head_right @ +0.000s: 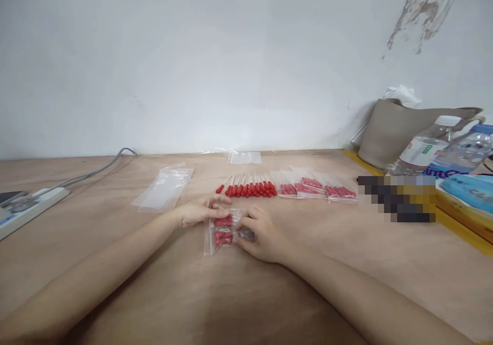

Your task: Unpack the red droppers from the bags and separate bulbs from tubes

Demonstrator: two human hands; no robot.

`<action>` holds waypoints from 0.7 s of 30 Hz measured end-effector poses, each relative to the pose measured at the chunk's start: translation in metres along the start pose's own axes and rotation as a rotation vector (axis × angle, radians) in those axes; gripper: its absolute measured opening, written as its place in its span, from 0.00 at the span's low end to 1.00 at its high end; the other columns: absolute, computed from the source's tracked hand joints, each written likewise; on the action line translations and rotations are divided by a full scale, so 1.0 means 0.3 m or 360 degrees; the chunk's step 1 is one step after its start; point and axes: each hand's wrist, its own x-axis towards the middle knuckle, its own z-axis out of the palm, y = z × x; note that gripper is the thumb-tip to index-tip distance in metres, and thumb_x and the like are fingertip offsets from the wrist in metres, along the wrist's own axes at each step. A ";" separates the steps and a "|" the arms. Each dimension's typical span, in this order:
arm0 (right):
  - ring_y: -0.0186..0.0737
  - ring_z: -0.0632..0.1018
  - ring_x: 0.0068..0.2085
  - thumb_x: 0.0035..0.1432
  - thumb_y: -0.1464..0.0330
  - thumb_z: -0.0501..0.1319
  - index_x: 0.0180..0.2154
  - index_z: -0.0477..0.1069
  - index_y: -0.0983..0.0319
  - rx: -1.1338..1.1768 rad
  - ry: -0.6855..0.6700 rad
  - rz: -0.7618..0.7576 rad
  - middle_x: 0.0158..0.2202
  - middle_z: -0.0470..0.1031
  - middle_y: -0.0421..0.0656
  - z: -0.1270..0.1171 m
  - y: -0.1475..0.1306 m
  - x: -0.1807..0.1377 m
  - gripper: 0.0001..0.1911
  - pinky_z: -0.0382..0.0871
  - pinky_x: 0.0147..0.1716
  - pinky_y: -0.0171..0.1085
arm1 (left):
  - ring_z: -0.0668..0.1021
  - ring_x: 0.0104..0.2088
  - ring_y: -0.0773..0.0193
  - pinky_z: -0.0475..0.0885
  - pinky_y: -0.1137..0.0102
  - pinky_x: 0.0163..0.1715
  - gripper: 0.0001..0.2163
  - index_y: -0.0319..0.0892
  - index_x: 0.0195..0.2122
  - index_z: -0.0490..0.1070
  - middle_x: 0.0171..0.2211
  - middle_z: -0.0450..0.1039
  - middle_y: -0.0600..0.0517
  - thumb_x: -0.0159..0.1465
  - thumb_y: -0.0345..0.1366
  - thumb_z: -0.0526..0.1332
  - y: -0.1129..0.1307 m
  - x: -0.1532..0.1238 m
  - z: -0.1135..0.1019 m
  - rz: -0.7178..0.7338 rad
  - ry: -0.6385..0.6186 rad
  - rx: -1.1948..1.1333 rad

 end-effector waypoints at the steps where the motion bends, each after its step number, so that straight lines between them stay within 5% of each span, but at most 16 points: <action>1: 0.37 0.68 0.35 0.51 0.66 0.60 0.34 0.69 0.60 -0.0023 0.0025 0.0045 0.33 0.67 0.42 0.001 0.004 -0.001 0.06 0.63 0.35 0.37 | 0.76 0.27 0.68 0.69 0.73 0.30 0.24 0.38 0.42 0.65 0.28 0.74 0.52 0.44 0.37 0.70 -0.013 -0.007 -0.002 0.0034 0.0152 -0.0113; 4: 0.37 0.68 0.35 0.51 0.67 0.60 0.32 0.69 0.60 -0.0080 0.0065 0.0147 0.32 0.66 0.42 -0.002 0.006 -0.001 0.05 0.62 0.35 0.37 | 0.76 0.31 0.67 0.70 0.71 0.37 0.25 0.37 0.41 0.66 0.29 0.74 0.51 0.42 0.33 0.72 -0.049 -0.051 -0.006 0.0062 0.0429 -0.0270; 9: 0.37 0.67 0.34 0.50 0.66 0.60 0.30 0.68 0.60 -0.0110 0.0064 0.0207 0.31 0.65 0.42 0.002 0.001 0.001 0.05 0.61 0.34 0.37 | 0.77 0.28 0.67 0.72 0.69 0.35 0.24 0.37 0.41 0.68 0.25 0.73 0.53 0.41 0.31 0.71 -0.068 -0.123 0.013 -0.0061 0.0270 -0.0346; 14: 0.37 0.67 0.33 0.51 0.64 0.59 0.30 0.68 0.60 -0.0109 0.0108 0.0186 0.30 0.66 0.42 0.007 0.010 -0.006 0.07 0.61 0.32 0.37 | 0.76 0.25 0.69 0.72 0.70 0.33 0.18 0.36 0.33 0.72 0.22 0.72 0.54 0.40 0.32 0.72 -0.070 -0.127 0.026 -0.0051 0.0330 -0.0389; 21: 0.36 0.66 0.33 0.57 0.69 0.53 0.35 0.70 0.60 -0.0211 0.0184 -0.0341 0.31 0.69 0.43 -0.011 -0.010 0.074 0.07 0.58 0.34 0.37 | 0.75 0.25 0.69 0.71 0.70 0.35 0.17 0.34 0.32 0.73 0.21 0.72 0.53 0.41 0.35 0.71 -0.058 -0.109 0.047 0.0042 0.0202 -0.0273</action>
